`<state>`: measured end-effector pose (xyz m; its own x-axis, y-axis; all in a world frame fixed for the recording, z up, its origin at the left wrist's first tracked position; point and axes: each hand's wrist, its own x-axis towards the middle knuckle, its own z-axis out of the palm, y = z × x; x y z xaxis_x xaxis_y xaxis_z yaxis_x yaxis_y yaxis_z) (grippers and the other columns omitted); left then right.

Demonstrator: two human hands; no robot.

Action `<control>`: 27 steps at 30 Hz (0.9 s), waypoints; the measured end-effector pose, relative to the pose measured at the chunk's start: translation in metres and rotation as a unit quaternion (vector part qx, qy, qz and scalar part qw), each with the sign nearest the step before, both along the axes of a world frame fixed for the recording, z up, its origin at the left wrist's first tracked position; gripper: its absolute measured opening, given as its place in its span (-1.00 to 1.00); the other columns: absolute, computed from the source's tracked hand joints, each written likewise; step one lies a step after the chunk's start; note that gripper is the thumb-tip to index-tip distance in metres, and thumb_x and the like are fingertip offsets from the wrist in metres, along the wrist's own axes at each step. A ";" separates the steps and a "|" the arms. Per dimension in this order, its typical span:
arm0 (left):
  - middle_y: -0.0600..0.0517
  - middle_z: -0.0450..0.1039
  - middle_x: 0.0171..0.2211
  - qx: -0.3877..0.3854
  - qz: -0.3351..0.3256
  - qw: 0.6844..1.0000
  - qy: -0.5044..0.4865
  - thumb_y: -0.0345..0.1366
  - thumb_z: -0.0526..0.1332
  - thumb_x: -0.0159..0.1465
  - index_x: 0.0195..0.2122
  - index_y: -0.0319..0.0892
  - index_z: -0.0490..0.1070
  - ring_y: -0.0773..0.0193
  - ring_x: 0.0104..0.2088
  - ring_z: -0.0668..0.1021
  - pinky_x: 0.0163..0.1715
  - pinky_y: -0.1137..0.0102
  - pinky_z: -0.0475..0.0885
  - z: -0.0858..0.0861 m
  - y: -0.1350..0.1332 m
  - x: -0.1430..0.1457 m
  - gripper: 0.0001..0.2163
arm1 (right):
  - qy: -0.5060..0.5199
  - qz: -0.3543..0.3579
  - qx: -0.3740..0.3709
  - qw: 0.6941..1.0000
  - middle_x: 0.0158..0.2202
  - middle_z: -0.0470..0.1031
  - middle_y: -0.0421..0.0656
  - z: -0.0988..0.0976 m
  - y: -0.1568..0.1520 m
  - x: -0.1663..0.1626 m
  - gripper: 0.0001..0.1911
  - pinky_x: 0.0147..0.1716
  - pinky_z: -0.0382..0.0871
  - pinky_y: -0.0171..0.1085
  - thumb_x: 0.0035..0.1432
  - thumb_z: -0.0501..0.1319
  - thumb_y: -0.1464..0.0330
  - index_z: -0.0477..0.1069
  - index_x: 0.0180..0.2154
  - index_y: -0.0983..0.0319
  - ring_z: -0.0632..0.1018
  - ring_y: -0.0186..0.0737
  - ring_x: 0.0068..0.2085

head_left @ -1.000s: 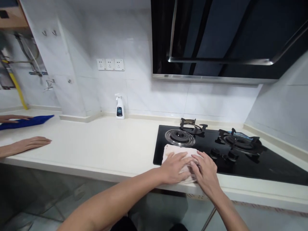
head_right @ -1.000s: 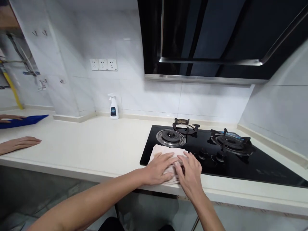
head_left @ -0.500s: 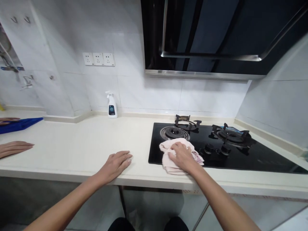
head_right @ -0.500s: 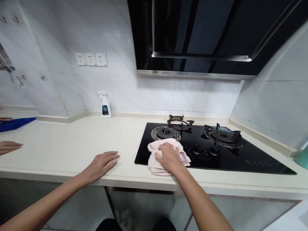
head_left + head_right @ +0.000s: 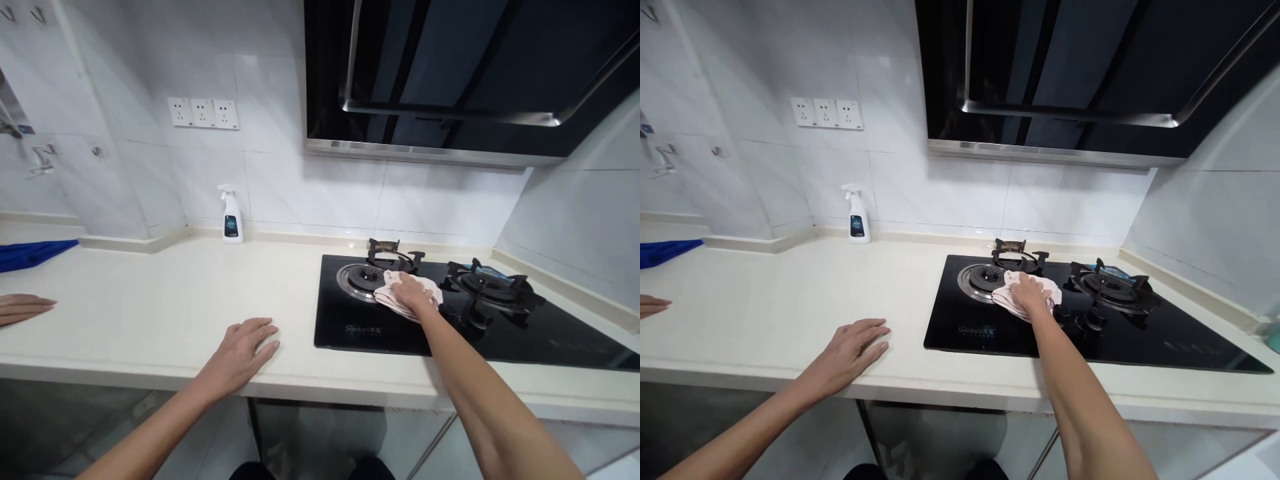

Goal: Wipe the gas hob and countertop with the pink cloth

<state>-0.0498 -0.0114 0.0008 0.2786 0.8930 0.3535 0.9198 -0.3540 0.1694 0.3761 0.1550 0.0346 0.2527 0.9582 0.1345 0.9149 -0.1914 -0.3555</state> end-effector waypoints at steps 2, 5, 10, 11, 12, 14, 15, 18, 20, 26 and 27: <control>-0.06 0.47 0.25 -0.001 0.002 1.000 0.001 0.05 -0.01 0.48 0.14 0.01 0.52 0.04 0.27 0.46 0.22 0.08 0.35 -0.001 0.000 0.001 -0.57 | -0.008 0.010 -0.009 1.000 0.27 0.33 0.20 0.002 -0.006 0.000 -0.45 0.25 0.02 0.28 0.35 -0.02 0.24 0.29 0.28 0.29 0.30 0.25 0.28; -0.07 0.46 0.26 0.000 0.003 1.000 0.001 0.03 -0.02 0.48 0.15 0.00 0.51 0.04 0.28 0.45 0.23 0.07 0.33 -0.001 -0.001 0.003 -0.56 | -0.030 0.036 -0.005 0.999 0.25 0.34 0.23 -0.001 -0.033 -0.006 -0.48 0.23 0.06 0.24 0.38 -0.01 0.19 0.31 0.22 0.34 0.30 0.26 0.27; -0.08 0.47 0.26 0.006 0.005 1.000 -0.005 0.06 0.01 0.45 0.13 -0.01 0.53 -0.01 0.28 0.45 0.23 0.02 0.33 -0.001 0.001 0.005 -0.55 | -0.062 0.120 0.010 0.991 0.26 0.34 0.12 -0.008 -0.101 -0.041 -0.43 0.22 0.07 0.23 0.42 -0.02 -0.03 0.32 0.24 0.17 0.29 0.20 0.28; -0.08 0.47 0.26 0.005 0.006 1.000 -0.006 0.08 0.01 0.44 0.13 -0.01 0.53 -0.03 0.28 0.45 0.22 0.01 0.33 -0.001 0.002 0.004 -0.54 | -0.064 0.139 0.012 0.988 0.28 0.32 0.09 -0.009 -0.113 -0.053 -0.40 0.23 0.06 0.25 0.41 -0.01 -0.08 0.30 0.26 0.11 0.27 0.21 0.30; -0.08 0.47 0.26 0.002 0.007 1.000 -0.006 0.09 0.01 0.43 0.14 -0.02 0.53 -0.04 0.28 0.45 0.22 0.01 0.33 -0.001 0.003 0.003 -0.52 | -0.065 0.161 0.017 0.985 0.31 0.29 0.07 -0.010 -0.124 -0.065 -0.38 0.24 0.04 0.27 0.39 0.01 -0.11 0.28 0.29 0.07 0.24 0.22 0.31; -0.09 0.45 0.28 -0.002 0.008 1.000 -0.004 0.13 0.01 0.41 0.15 -0.04 0.54 -0.06 0.29 0.45 0.23 0.02 0.33 -0.002 0.006 0.001 -0.48 | -0.062 0.218 0.037 0.973 0.34 0.26 0.04 -0.012 -0.141 -0.089 -0.38 0.25 -0.01 0.31 0.36 0.08 -0.11 0.27 0.30 0.03 0.21 0.24 0.34; -0.08 0.44 0.28 -0.003 0.009 1.000 -0.001 0.14 0.01 0.40 0.16 -0.04 0.54 -0.07 0.29 0.45 0.23 0.02 0.33 -0.002 0.007 0.000 -0.46 | -0.061 0.250 0.052 0.965 0.33 0.27 0.03 -0.013 -0.147 -0.099 -0.40 0.25 -0.01 0.31 0.36 0.11 -0.09 0.30 0.28 0.02 0.21 0.24 0.34; -0.04 0.45 0.28 0.001 0.008 1.000 0.008 0.19 0.01 0.38 0.17 -0.02 0.55 -0.07 0.29 0.46 0.24 0.05 0.35 -0.004 0.011 -0.004 -0.43 | -0.056 0.333 0.104 0.935 0.26 0.37 -0.02 -0.015 -0.156 -0.104 -0.52 0.24 0.06 0.21 0.36 0.18 -0.01 0.38 0.20 0.04 0.30 0.14 0.28; -0.01 0.47 0.27 0.007 0.006 1.000 0.014 0.20 0.02 0.38 0.18 0.00 0.54 -0.06 0.28 0.47 0.23 0.09 0.38 -0.006 0.013 -0.008 -0.43 | -0.046 0.362 0.130 0.922 0.21 0.43 -0.07 -0.020 -0.158 -0.085 -0.58 0.23 0.11 0.11 0.36 0.21 0.05 0.41 0.15 0.04 0.36 0.05 0.23; 0.02 0.45 0.28 0.014 0.008 1.000 0.019 0.20 0.04 0.38 0.19 0.05 0.54 -0.06 0.28 0.48 0.22 0.10 0.40 -0.012 0.017 -0.013 -0.45 | -0.054 0.264 0.206 0.941 0.15 0.50 -0.11 -0.047 -0.174 0.042 -0.65 0.16 0.20 0.01 0.32 0.24 0.13 0.47 0.09 0.04 0.45 0.01 0.16; 0.02 0.46 0.28 0.015 0.010 1.000 0.019 0.20 0.04 0.38 0.18 0.05 0.54 -0.06 0.28 0.48 0.22 0.09 0.40 -0.012 0.017 -0.013 -0.45 | -0.069 0.246 0.214 0.943 0.15 0.50 -0.10 -0.051 -0.178 0.064 -0.65 0.14 0.22 0.01 0.32 0.22 0.13 0.47 0.09 0.05 0.45 0.02 0.16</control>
